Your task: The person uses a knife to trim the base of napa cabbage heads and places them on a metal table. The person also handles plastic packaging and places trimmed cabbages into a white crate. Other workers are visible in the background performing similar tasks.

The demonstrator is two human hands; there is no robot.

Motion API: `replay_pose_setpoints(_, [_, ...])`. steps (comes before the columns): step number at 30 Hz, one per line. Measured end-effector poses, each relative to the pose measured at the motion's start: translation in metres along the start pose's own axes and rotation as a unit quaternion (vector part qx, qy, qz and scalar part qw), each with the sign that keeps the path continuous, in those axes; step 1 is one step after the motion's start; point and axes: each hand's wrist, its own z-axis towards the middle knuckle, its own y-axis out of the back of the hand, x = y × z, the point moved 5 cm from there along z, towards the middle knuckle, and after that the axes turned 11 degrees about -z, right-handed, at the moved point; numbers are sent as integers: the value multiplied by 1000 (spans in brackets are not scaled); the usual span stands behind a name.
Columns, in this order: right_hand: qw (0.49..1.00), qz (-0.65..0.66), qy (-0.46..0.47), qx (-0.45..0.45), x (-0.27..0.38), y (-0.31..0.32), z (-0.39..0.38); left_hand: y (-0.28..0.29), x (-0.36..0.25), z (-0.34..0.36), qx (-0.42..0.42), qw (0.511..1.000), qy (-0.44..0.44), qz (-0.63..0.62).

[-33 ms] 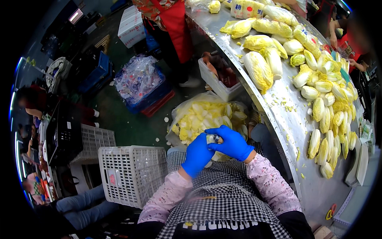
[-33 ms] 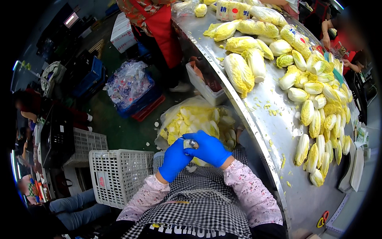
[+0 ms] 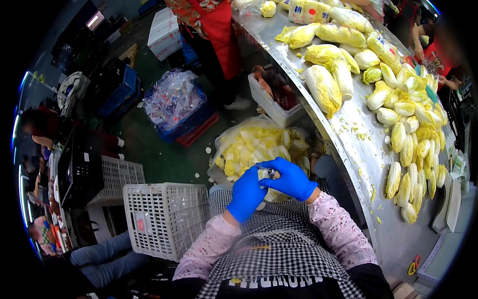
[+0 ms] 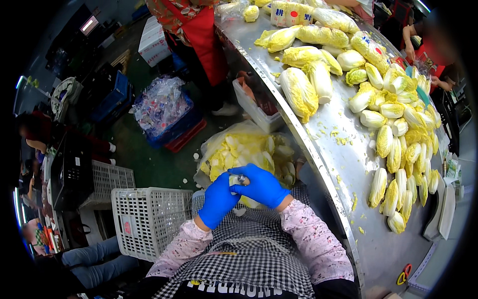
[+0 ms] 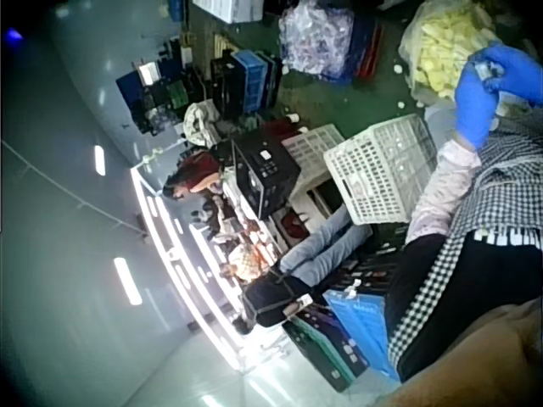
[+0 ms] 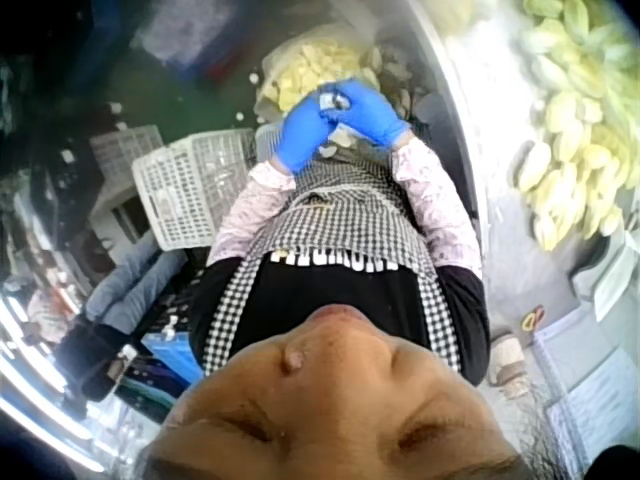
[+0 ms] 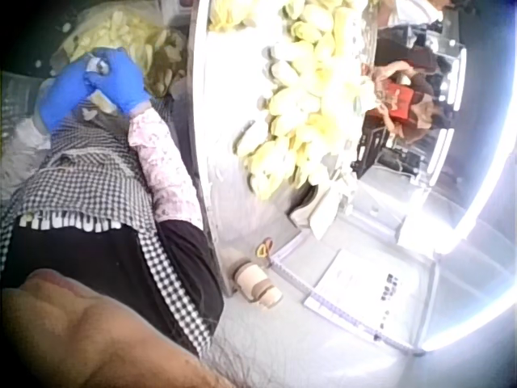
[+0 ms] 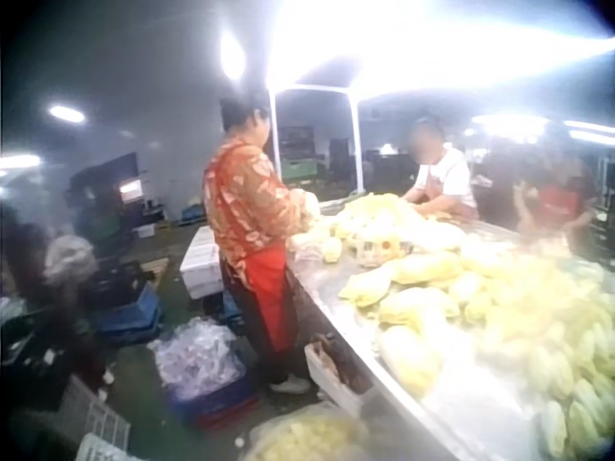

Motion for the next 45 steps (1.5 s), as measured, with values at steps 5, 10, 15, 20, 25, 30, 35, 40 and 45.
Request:
replay_pose_setpoints(5, [986,-54,-100,-125,-65,-2,16,3,-7,-17,-31,993,-65,-97])
replay_pose_setpoints(10, [971,-183,-106,-106,-76,0,-2,2,11,-2,135,707,245,-650])
replay_pose_setpoints(15, [991,40,-70,-106,-39,6,-14,-22,16,-4,214,634,289,-685])
replay_pose_setpoints(20, [995,80,-64,0,-16,4,-1,-28,14,-17,260,697,288,-603])
replay_pose_setpoints(25, [992,-69,-99,-45,-88,-19,8,-12,-13,-18,273,605,229,-712])
replay_pose_setpoints(30, [985,-20,-148,-90,-82,-14,-7,-23,28,11,94,475,321,-814])
replay_pose_setpoints(35, [988,44,-98,-110,-82,-4,-12,-40,29,15,48,393,349,-849])
replay_pose_setpoints(40, [959,167,-228,-7,-50,4,-15,-40,21,18,64,494,270,-824])
replay_pose_setpoints(45, [935,262,-238,-11,-20,0,-25,-31,3,17,139,522,197,-818])
